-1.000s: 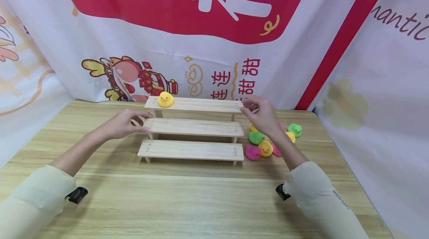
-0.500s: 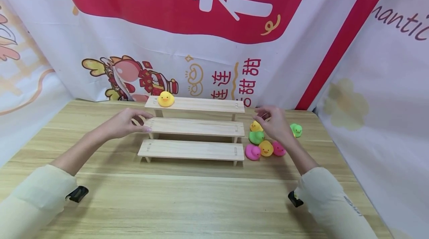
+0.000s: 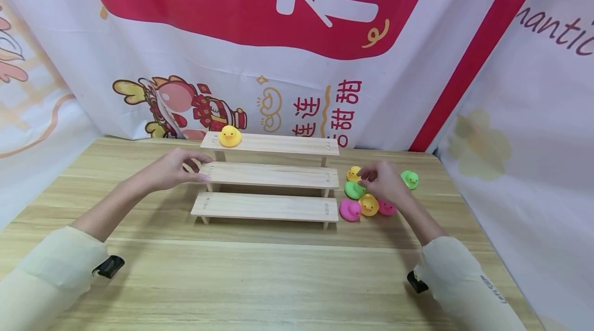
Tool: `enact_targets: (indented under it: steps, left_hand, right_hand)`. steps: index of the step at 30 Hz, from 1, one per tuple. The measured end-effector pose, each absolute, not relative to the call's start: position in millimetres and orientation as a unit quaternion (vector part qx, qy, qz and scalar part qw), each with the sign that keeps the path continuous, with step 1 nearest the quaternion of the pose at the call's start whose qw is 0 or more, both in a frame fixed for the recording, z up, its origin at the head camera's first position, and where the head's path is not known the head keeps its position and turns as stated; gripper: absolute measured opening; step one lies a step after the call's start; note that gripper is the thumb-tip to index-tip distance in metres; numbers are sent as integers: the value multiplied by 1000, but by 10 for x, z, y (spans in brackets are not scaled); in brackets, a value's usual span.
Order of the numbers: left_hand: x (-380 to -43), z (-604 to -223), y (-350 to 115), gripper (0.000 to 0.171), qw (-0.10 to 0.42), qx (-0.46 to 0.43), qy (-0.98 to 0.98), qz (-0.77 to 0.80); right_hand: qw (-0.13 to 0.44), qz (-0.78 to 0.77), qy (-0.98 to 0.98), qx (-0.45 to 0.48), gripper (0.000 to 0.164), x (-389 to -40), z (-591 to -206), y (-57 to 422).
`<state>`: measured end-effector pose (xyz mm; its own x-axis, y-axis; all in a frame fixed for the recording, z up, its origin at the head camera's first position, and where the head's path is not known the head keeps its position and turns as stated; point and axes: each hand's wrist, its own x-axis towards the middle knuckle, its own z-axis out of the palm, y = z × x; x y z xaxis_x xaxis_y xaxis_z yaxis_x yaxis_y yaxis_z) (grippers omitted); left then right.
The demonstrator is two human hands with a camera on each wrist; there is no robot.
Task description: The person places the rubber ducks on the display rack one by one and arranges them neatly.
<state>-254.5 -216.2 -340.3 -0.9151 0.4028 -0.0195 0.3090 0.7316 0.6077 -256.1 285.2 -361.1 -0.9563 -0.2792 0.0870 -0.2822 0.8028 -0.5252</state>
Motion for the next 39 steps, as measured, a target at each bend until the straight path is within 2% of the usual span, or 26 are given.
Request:
enact_targets:
  steps: [4, 11, 28, 39]
  left_hand:
    - [-2547, -3398, -2165, 55, 74, 191, 928, 312]
    - [-2550, -3403, -2164, 55, 72, 192, 927, 315]
    - [-2568, -3412, -2163, 53, 73, 194, 923, 324]
    - [-2575, -3420, -2175, 53, 75, 191, 922, 327]
  right_hand:
    - [-24, 264, -951, 161, 19, -2573, -3629, 2897]
    - [-71, 258, -951, 151, 29, -2587, -3645, 2909]
    - [-85, 253, -952, 150, 29, -2622, -3663, 2884]
    - [-67, 261, -948, 172, 28, -2605, -3631, 2913]
